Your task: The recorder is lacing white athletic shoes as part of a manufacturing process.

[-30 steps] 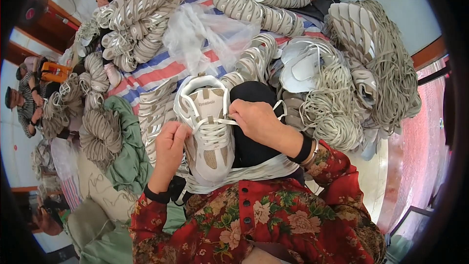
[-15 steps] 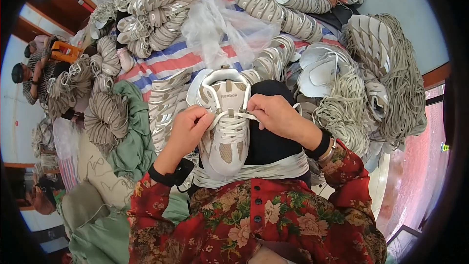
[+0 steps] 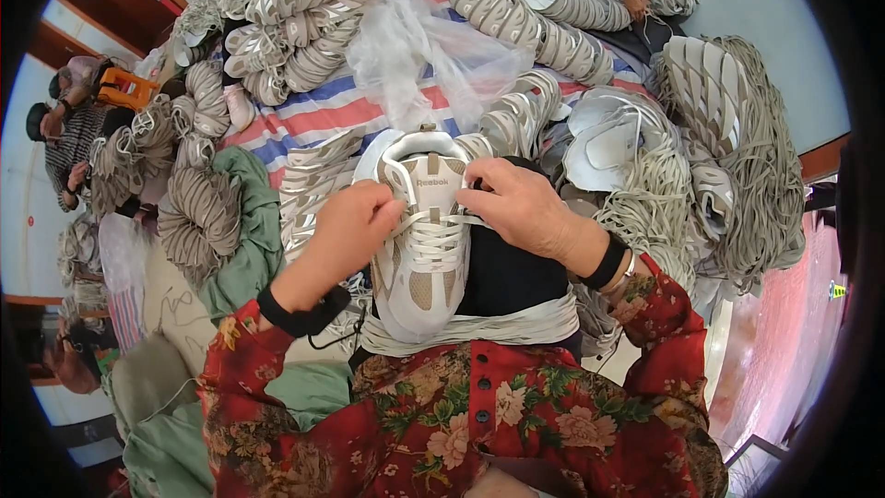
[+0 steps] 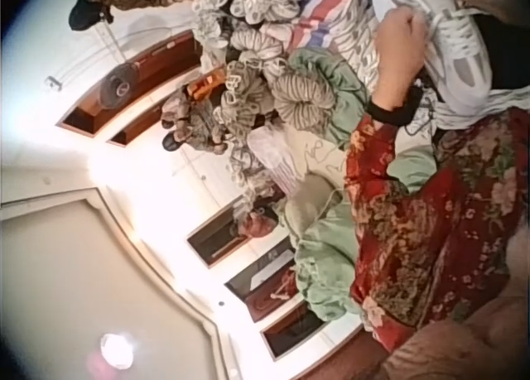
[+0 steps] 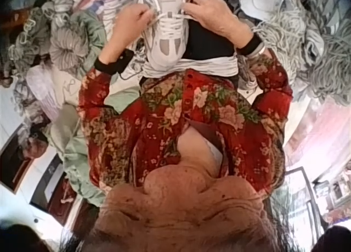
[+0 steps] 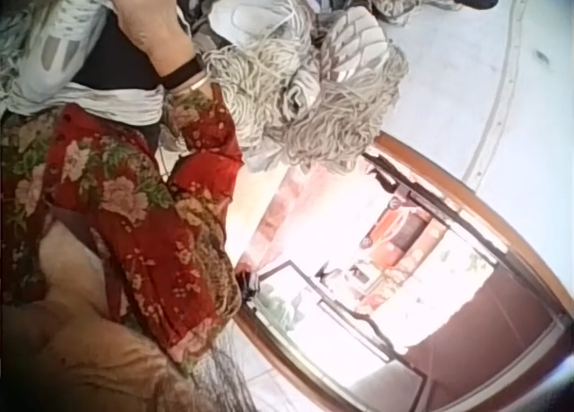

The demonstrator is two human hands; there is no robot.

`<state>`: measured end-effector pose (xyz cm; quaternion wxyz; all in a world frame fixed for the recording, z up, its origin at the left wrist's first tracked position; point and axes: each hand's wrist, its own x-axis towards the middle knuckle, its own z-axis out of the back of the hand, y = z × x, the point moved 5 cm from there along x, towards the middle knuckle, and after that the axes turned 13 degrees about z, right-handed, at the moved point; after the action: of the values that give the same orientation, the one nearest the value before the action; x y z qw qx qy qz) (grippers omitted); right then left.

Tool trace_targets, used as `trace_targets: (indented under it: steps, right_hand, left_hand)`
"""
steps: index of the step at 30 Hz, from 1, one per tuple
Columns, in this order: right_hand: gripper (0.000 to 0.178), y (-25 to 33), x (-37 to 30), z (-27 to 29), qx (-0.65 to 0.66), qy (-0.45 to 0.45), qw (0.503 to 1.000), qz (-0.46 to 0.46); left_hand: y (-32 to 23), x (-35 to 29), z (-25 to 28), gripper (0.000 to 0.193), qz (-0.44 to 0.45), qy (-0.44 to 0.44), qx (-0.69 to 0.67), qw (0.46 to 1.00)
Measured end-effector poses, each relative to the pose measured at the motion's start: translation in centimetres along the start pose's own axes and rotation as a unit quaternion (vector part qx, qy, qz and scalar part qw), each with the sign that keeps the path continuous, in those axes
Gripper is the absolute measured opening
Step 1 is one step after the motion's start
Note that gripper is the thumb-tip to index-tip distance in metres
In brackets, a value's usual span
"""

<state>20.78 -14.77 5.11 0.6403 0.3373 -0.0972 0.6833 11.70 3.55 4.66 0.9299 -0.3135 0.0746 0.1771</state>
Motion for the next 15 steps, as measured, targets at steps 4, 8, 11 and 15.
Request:
trace_targets:
  steps: [4,8,11,15]
  right_hand:
    - [0.015,-0.2,0.7,-0.2,-0.042,0.101,0.989,0.101]
    - [0.01,-0.2,2.2,0.0,-0.076,0.194,0.962,0.175]
    - [0.005,0.0,3.1,-0.9,-0.047,0.267,0.946,0.18]
    - [0.01,-0.8,3.2,-1.5,0.051,0.346,0.933,0.08]
  left_hand:
    - [-2.9,-1.4,0.0,0.017,-0.098,-0.149,0.157,0.971]
    - [-4.7,-0.5,2.9,0.023,-0.197,-0.158,0.171,0.952]
    - [-4.1,-0.1,3.9,0.032,-0.272,-0.094,0.103,0.952]
    - [-3.5,0.4,3.7,0.031,-0.284,0.06,0.15,0.945]
